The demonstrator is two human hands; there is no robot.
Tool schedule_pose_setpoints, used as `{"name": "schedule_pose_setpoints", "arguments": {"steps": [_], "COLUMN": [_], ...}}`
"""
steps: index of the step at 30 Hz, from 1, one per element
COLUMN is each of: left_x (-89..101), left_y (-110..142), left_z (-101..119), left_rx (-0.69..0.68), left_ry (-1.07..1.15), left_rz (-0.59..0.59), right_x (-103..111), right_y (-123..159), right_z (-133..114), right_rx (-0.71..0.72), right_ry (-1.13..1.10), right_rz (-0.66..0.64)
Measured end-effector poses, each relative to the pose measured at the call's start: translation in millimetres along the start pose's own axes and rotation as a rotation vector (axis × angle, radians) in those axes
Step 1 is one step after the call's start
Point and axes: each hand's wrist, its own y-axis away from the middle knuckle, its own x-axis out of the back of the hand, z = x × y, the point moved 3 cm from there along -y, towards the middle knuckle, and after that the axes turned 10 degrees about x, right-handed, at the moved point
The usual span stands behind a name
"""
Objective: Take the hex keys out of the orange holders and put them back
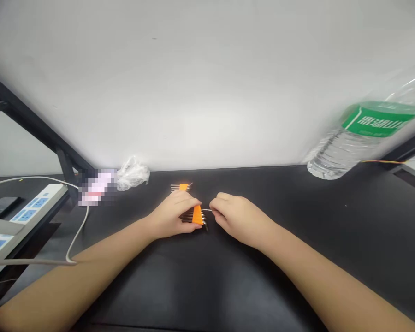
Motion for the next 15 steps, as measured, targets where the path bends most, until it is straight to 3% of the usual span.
{"name": "schedule_pose_setpoints", "arguments": {"steps": [15], "left_x": [-2.6], "left_y": [1.2], "left_z": [-2.1], "left_rx": [-0.001], "left_ry": [0.008], "left_rz": [0.004], "right_x": [3.5], "right_y": [2.9], "right_z": [-2.6], "right_rx": [-0.002], "right_ry": [0.066], "right_rz": [-0.019]}}
